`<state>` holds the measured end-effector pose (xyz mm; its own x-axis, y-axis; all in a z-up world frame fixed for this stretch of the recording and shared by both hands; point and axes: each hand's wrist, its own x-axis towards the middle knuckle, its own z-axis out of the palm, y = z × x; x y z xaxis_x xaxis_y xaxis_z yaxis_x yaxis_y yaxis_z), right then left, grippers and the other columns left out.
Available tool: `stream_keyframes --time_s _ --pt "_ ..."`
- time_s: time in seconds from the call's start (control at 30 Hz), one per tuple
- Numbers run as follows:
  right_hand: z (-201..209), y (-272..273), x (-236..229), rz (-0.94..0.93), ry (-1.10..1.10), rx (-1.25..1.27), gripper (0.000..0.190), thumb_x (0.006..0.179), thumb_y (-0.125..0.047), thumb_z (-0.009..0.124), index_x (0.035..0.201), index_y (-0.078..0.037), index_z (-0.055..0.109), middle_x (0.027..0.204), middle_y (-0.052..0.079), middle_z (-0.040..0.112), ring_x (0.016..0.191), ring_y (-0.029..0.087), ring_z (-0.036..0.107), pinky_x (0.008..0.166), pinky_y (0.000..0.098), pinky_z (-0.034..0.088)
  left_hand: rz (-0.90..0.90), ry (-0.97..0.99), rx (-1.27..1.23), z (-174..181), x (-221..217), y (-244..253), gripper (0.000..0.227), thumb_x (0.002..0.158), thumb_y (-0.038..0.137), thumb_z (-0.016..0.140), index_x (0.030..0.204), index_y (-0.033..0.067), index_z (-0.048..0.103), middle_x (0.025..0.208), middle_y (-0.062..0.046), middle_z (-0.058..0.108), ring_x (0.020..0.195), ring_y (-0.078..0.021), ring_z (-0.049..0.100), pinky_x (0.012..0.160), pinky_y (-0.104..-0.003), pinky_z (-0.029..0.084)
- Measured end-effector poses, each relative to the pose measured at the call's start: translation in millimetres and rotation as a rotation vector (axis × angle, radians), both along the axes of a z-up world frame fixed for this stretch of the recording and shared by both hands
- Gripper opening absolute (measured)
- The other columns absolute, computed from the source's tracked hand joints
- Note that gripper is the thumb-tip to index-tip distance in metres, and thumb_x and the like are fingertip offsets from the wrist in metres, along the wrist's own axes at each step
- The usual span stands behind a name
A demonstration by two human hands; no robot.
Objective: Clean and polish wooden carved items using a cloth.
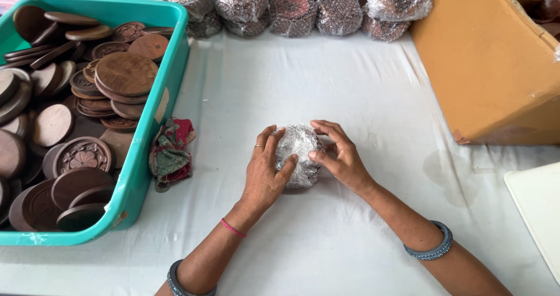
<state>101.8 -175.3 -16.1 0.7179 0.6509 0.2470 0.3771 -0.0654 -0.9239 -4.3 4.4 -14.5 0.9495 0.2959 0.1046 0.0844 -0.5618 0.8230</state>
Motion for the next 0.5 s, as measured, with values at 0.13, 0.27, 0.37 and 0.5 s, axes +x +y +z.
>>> stream_keyframes --time_s 0.13,0.27,0.37,0.5 --pt "2.1 -2.9 -8.3 -0.075 -0.243 -0.012 0.045 0.096 -0.032 0.067 0.138 -0.018 0.063 0.148 0.006 0.051 0.141 0.02 0.051 0.113 0.0376 0.052 -0.011 -0.043 0.063 0.6 -1.9 0.9 0.062 0.094 0.034 0.06 0.148 0.0071 0.044 0.157 -0.019 0.033 0.134 -0.0367 0.052 0.098 -0.05 0.058" --pt "-1.9 0.3 -10.2 0.006 -0.446 -0.18 0.038 0.102 -0.03 0.062 0.139 -0.022 0.064 0.155 0.007 0.043 0.147 0.024 0.037 0.117 0.042 0.044 -0.003 0.025 -0.001 7.8 -3.0 -0.9 0.063 0.093 0.035 0.057 0.147 0.0085 0.042 0.157 -0.017 0.031 0.135 -0.0343 0.051 0.097 -0.048 0.059" --pt "1.1 1.1 -9.1 0.013 -0.476 -0.25 0.036 0.103 -0.031 0.06 0.137 -0.022 0.065 0.157 0.008 0.039 0.148 0.027 0.033 0.121 0.0459 0.038 0.006 -0.016 0.054 -0.1 -3.4 -2.0 0.061 0.095 0.035 0.055 0.148 0.0079 0.042 0.158 -0.018 0.029 0.141 -0.0363 0.044 0.104 -0.05 0.053" --pt "2.1 1.9 -8.1 -0.013 -0.658 -0.295 0.038 0.104 -0.037 0.056 0.139 -0.025 0.064 0.159 0.006 0.039 0.148 0.026 0.035 0.125 0.0465 0.036 0.036 -0.104 -0.065 10.3 -5.1 -4.7 0.061 0.104 0.036 0.045 0.154 0.0036 0.031 0.164 -0.02 0.023 0.148 -0.0371 0.033 0.115 -0.052 0.039"
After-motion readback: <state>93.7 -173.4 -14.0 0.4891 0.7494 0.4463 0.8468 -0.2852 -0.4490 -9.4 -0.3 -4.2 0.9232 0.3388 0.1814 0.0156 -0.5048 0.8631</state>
